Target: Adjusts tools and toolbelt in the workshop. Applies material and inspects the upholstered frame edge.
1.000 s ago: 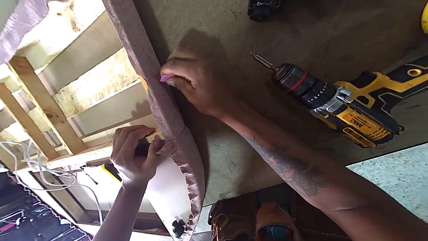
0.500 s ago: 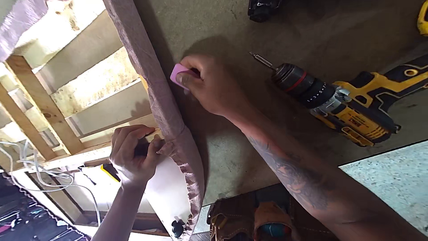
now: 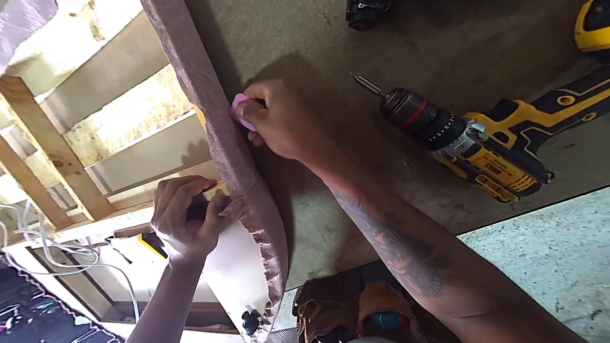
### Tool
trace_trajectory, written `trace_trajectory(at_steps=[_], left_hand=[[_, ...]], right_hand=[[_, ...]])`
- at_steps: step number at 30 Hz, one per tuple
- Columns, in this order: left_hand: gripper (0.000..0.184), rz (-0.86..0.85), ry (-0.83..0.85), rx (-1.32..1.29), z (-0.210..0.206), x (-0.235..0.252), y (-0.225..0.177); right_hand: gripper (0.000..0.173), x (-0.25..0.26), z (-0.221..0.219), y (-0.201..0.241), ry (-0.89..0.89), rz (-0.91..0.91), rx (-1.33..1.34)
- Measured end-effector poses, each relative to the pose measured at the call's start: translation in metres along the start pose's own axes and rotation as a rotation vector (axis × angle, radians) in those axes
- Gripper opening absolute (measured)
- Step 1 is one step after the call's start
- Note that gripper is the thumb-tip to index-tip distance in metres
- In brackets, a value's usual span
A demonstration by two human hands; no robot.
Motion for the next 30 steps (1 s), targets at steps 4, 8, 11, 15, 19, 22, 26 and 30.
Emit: trace_trajectory(at_steps=[4, 8, 11, 15, 19, 22, 26, 30], left_hand=[[0.035, -0.011, 0.006, -0.005, -0.001, 0.001, 0.0], [0.037, -0.012, 0.004, -0.007, -0.001, 0.001, 0.0], [0.037, -0.011, 0.005, -0.001, -0.002, 0.001, -0.001], [0.04, -0.018, 0.014, 0.025, -0.003, 0.001, -0.001], [0.041, -0.028, 0.023, 0.034, -0.003, 0.001, -0.002], [0.04, -0.029, 0.025, 0.037, -0.004, 0.001, -0.002], [0.04, -0.025, 0.02, 0.037, -0.002, 0.001, -0.002], [0.04, -0.034, 0.014, 0.009, -0.002, 0.0, -0.003]], right_hand=[[0.019, -0.001, 0.001, 0.001, 0.021, -0.005, -0.017], [0.019, -0.005, 0.0, -0.001, 0.055, 0.019, -0.026], [0.02, -0.012, 0.0, -0.005, 0.073, 0.026, -0.047], [0.02, -0.024, -0.002, -0.008, 0.109, 0.005, -0.069], [0.022, -0.033, -0.002, -0.01, 0.14, -0.003, -0.105], [0.017, -0.033, 0.002, -0.01, 0.084, 0.126, -0.068], [0.016, -0.033, 0.012, -0.002, -0.033, 0.597, -0.007], [0.012, -0.037, 0.012, 0.004, -0.01, 0.766, 0.019]])
Point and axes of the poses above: each hand's wrist, its own x-axis towards the middle knuckle, its own z-axis out of the back of the hand, y = z × x, the point moved 6 cm from there along x, towards the middle knuckle, and after that the axes turned 3 degrees about z, right-handed, at the moved point
